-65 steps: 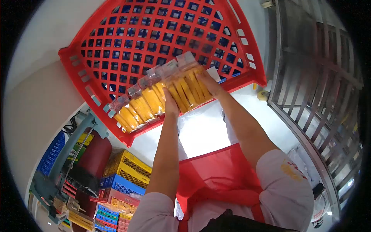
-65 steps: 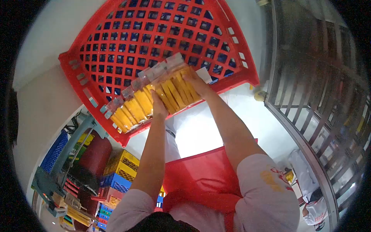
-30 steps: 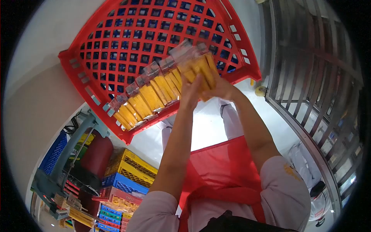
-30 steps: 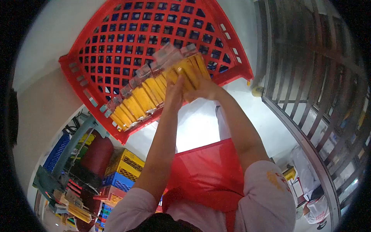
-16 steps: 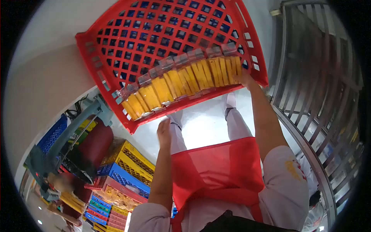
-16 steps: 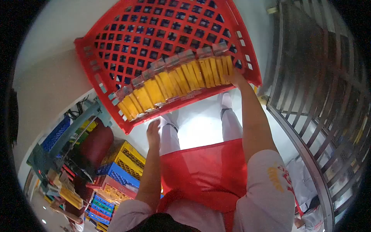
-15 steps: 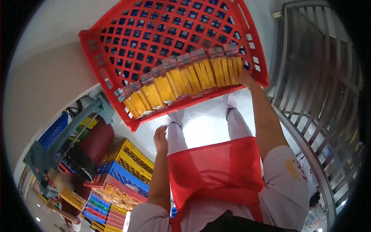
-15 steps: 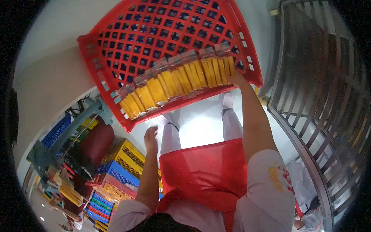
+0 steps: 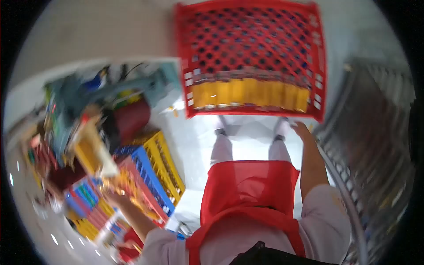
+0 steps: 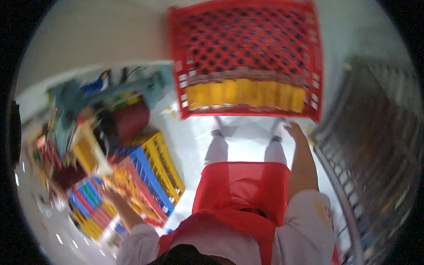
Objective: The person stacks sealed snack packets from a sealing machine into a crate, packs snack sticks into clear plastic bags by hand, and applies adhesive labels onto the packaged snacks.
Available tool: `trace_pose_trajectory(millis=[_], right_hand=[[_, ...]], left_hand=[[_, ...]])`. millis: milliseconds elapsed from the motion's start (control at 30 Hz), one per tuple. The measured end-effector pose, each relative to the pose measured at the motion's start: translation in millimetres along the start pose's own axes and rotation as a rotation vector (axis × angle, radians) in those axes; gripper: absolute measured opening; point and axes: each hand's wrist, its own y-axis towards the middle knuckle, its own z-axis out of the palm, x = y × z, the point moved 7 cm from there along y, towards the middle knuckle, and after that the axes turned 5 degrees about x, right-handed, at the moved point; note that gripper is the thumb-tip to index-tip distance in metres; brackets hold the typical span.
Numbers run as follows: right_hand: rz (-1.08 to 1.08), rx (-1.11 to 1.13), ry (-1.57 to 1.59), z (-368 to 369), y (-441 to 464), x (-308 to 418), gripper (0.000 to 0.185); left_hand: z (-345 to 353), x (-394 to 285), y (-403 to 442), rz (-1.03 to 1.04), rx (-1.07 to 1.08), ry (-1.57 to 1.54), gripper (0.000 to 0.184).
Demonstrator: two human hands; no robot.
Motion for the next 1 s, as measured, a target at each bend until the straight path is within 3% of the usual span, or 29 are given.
trace_pose_trajectory(millis=[33,67,100,133,167,200,233,267,333,400,467,567,633,700,767,800,833,867,900,933,967,1000], right_hand=[[-0.043,0.007,-0.089,6,-6,8,0.056],[-0.152,-0.064,-0.283,16,-2,8,0.054],[-0.117,-0.011,-0.202,31,12,-9,0.053],[-0.077,0.038,-0.121,45,27,-26,0.053],[-0.094,0.056,-0.112,50,27,-6,0.052],[-0.111,0.074,-0.103,56,29,15,0.052],[-0.085,0.114,0.015,55,9,42,0.052],[-0.067,0.128,0.076,53,-11,59,0.053],[-0.114,0.104,0.085,45,-47,110,0.052],[-0.175,0.062,0.030,43,-67,162,0.052],[-0.496,0.066,0.086,45,-76,210,0.050],[-0.476,0.079,0.314,64,-51,211,0.048],[-0.462,0.125,0.270,67,-66,235,0.047],[-0.494,0.218,0.263,76,-93,274,0.048],[-0.593,0.207,0.354,77,-139,315,0.050],[-0.773,0.305,0.458,78,-175,354,0.052],[-0.757,0.300,0.518,90,-190,367,0.059],[-0.871,0.389,0.602,93,-219,389,0.069],[-1.159,0.277,0.547,86,-250,406,0.079],[-1.213,0.351,0.635,82,-265,417,0.082],[-1.120,0.419,0.712,73,-271,420,0.087],[-1.073,0.359,0.778,66,-267,413,0.091]], left_hand=[[21,-68,-47,-0.036,-0.139,0.002,0.039],[8,-65,-20,0.017,-0.120,-0.071,0.036],[-4,-63,7,0.068,-0.097,-0.145,0.034],[-5,-77,28,0.351,-0.033,0.027,0.033],[-6,-79,44,0.455,-0.130,-0.011,0.035],[18,-113,34,0.462,-0.006,-0.001,0.039],[34,-134,38,0.563,0.096,0.227,0.042],[51,-156,29,0.613,0.226,0.179,0.061],[78,-160,26,0.718,0.208,0.697,0.083],[94,-140,52,0.623,0.287,0.764,0.088],[100,-122,71,0.485,0.468,0.768,0.091],[88,-110,74,0.409,0.551,0.812,0.090],[74,-114,47,0.431,0.497,0.815,0.088],[59,-126,16,0.589,0.353,0.881,0.085],[59,-145,-30,0.830,0.375,0.832,0.087],[62,-141,-52,0.726,0.481,0.534,0.089],[76,-134,-77,0.589,0.601,0.245,0.091],[103,-125,-107,0.465,0.734,0.055,0.093],[130,-120,-143,0.324,0.862,-0.118,0.095],[162,-123,-185,0.272,0.971,-0.226,0.094],[185,-113,-211,0.556,0.984,0.095,0.092],[207,-113,-242,0.635,1.038,0.125,0.089]])
